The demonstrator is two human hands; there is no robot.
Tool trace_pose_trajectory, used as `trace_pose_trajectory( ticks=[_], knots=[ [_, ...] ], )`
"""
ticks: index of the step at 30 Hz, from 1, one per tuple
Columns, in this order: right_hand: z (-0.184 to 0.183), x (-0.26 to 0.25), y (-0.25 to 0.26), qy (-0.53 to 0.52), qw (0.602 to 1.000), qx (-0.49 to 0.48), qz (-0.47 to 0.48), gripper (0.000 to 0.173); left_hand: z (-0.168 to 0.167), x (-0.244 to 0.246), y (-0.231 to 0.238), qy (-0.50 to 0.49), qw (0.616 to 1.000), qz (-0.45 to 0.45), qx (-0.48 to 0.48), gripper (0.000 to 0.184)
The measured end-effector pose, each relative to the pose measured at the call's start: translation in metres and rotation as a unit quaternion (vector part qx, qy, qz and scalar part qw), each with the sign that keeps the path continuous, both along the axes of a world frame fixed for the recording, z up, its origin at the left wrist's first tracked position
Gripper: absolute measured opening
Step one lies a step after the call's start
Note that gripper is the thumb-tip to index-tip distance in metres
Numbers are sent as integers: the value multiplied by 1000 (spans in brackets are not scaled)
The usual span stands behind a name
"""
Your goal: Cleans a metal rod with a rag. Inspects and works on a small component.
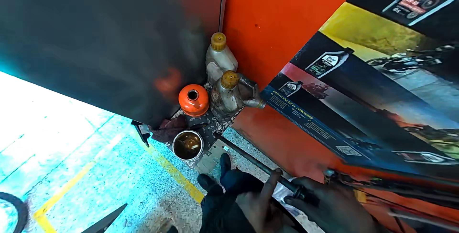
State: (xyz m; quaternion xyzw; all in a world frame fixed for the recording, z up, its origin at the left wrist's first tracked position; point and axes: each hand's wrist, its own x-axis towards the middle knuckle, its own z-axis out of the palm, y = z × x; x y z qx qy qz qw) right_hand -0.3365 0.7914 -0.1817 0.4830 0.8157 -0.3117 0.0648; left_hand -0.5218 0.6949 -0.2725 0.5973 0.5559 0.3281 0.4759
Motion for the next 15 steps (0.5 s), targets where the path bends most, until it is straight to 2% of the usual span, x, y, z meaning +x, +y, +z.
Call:
trace_pose_trajectory(
  ticks=[2, 3, 4, 6, 7, 8, 10, 12, 13, 15],
  knots=[
    [-10, 6, 1, 57, 992, -94, -60, 44, -18, -7, 3, 39, 998, 23, 45, 77],
    [-15, 8, 0, 93, 980, -144, -103, 42, -36, -20, 9, 77, 996, 51, 21, 73],
    [-18, 9, -1, 131, 960, -196, -149, 37, -55, -37, 18, 104, 991, 72, -44, 73],
    [-21, 10, -4, 201, 897, -312, -240, 27, -83, -65, 35, 128, 972, 91, -176, 85],
    [-22, 10, -4, 234, 857, -366, -276, 25, -82, -67, 40, 131, 966, 87, -205, 91],
    [-23, 10, -4, 264, 810, -421, -310, 28, -71, -58, 39, 122, 971, 77, -192, 92],
    [-23, 11, -6, 304, 709, -524, -360, 41, -37, -18, 16, 90, 992, 44, -69, 84],
    [-23, 10, -8, 349, 611, -595, -388, 47, -22, 12, -4, 62, 994, 15, 87, 75],
    [-21, 9, -8, 362, 581, -618, -388, 48, -27, 16, -9, 95, 985, 29, 141, 67],
    [-18, 9, -9, 375, 546, -646, -379, 48, -52, 6, -8, 204, 952, 104, 205, 51]
  ],
)
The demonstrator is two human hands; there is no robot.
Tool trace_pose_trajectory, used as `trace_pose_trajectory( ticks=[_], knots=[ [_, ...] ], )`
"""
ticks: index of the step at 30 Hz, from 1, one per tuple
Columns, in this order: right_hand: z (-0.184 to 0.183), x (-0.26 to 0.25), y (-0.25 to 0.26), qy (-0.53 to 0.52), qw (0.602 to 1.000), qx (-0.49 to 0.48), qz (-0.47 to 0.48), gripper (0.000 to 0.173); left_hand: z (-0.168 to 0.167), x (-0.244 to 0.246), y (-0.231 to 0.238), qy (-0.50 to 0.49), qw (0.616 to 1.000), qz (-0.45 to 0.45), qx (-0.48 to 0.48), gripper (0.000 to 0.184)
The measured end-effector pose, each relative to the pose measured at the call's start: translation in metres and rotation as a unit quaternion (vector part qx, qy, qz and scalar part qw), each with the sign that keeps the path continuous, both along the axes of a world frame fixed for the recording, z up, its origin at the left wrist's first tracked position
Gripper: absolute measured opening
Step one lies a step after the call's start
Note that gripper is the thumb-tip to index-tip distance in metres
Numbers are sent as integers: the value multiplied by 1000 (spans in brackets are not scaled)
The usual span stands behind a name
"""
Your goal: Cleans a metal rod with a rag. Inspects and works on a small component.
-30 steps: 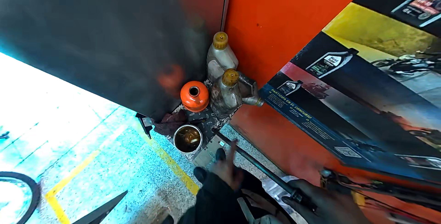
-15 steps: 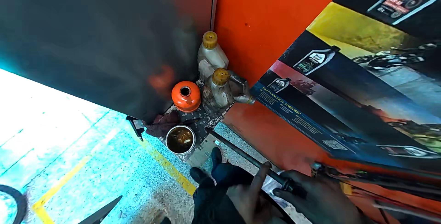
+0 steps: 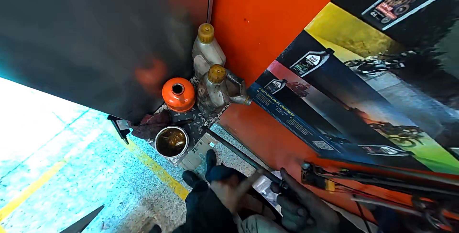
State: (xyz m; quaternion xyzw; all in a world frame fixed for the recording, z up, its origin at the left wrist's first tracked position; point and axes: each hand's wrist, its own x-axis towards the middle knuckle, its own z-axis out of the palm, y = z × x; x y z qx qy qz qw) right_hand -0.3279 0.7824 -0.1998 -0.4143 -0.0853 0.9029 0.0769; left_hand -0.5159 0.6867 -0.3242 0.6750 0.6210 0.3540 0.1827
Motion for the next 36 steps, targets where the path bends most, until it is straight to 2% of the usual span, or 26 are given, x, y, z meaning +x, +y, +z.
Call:
trace_pose_trajectory(
  ticks=[2, 4, 7, 10, 12, 14, 17, 19, 21, 22, 25, 27, 29, 31, 33, 35, 36],
  knots=[
    [3, 0, -1, 26, 999, -23, -13, 47, -17, -17, 5, 70, 995, 69, -12, 52],
    [6, -4, -1, 31, 999, -20, -16, 46, -8, -21, 8, 89, 993, 76, -10, 53],
    [10, -8, -2, 46, 999, -13, -1, 46, 24, 2, 3, 2, 999, 1, 41, 45],
    [10, -9, -1, 59, 998, -21, 2, 48, 16, 1, 2, -48, 997, -34, 47, 45],
    [7, -7, -1, 68, 997, -37, -2, 49, -7, -18, 4, -55, 998, 14, -11, 45],
    [5, -6, -2, 88, 995, -47, -8, 48, -7, -36, 8, -43, 994, 44, -94, 48],
    [7, -10, -4, 114, 992, -56, 1, 47, 19, -16, 9, -78, 997, 23, -9, 49],
    [9, -14, -4, 116, 992, -57, 0, 47, 35, 2, 7, -129, 990, -61, -6, 53],
    [9, -11, -5, 95, 994, -51, -7, 46, 30, 3, 8, -139, 983, -107, -62, 63],
    [8, -9, -5, 75, 996, -54, -13, 46, 21, -5, 11, -129, 982, -88, -103, 66],
    [6, -6, -8, 41, 997, -65, -30, 47, -26, -51, 36, -136, 944, 39, -296, 75],
    [6, -5, -8, 52, 995, -70, -38, 47, -44, -71, 51, -161, 908, 99, -373, 87],
    [5, -5, -4, 48, 997, -57, -29, 49, -29, -62, 48, -194, 917, 59, -343, 91],
    [7, -7, -1, 11, 999, -38, -5, 49, 0, -30, 29, -238, 942, -56, -231, 86],
    [10, -12, -2, -57, 998, 19, 32, 51, 19, -6, 14, -278, 939, -148, -135, 82],
    [13, -19, -7, -175, 972, 138, 80, 53, 14, -13, 13, -258, 947, -148, -125, 79],
    [13, -20, -8, -224, 943, 216, 113, 48, 6, -28, 18, -238, 950, -111, -170, 79]
  ],
)
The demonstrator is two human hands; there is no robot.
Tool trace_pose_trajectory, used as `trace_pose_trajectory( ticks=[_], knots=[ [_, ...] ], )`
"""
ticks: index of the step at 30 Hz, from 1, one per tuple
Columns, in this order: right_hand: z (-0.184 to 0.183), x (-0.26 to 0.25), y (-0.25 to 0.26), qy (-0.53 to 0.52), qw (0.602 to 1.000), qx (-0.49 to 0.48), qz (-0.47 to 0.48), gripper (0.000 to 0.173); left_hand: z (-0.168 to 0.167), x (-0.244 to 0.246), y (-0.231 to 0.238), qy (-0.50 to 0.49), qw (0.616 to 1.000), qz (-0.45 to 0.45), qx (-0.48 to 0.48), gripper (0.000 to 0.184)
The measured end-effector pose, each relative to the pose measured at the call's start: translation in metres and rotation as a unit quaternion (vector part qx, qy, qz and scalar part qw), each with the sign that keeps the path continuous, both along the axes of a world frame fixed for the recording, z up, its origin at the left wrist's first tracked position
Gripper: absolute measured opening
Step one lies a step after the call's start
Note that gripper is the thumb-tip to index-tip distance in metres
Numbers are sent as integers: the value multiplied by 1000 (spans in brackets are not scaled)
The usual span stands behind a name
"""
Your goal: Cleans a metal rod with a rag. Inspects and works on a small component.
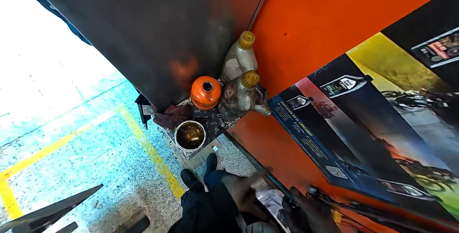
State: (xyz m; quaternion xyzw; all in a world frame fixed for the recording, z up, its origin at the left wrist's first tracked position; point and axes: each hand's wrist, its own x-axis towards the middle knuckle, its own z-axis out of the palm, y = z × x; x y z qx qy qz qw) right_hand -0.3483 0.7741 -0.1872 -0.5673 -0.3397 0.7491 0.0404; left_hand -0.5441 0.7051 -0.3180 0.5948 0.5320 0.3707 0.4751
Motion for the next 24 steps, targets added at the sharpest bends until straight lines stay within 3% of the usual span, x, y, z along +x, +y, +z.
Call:
trace_pose_trajectory(
  ticks=[2, 3, 5, 9, 11, 12, 14, 16, 17, 19, 22, 24],
  knots=[
    [0, 2, 0, -86, 974, 167, 129, 31, -28, -35, 15, 56, 986, 60, -145, 79],
    [1, 5, 1, -136, 936, 243, 214, 30, -38, -48, 22, 73, 973, 84, -202, 82],
    [2, 7, 6, -223, 834, 372, 340, 47, -28, -51, 26, 88, 964, 80, -236, 89],
    [12, 0, 12, -264, 695, 528, 411, 50, 41, 6, -10, -25, 1000, 8, -18, 83],
    [13, 1, 15, -253, 659, 580, 406, 46, 41, 8, -12, -24, 999, -6, 27, 81],
    [12, 3, 16, -243, 654, 597, 396, 43, 29, -1, -8, 7, 1000, 12, 16, 78],
    [7, 7, 18, -217, 658, 620, 367, 38, -12, -32, 8, 56, 991, 71, -100, 77],
    [4, 8, 18, -193, 670, 630, 343, 35, -46, -59, 23, 68, 965, 112, -226, 89],
    [3, 7, 19, -183, 676, 630, 334, 35, -46, -64, 26, 70, 959, 113, -251, 94],
    [3, 6, 20, -172, 685, 630, 323, 36, -14, -46, 13, 46, 977, 95, -187, 93],
    [4, 3, 25, -165, 681, 633, 328, 39, 46, 2, -17, -52, 998, 28, 16, 86],
    [4, 1, 27, -165, 681, 630, 336, 39, 49, 10, -22, -75, 995, -2, 66, 84]
  ],
)
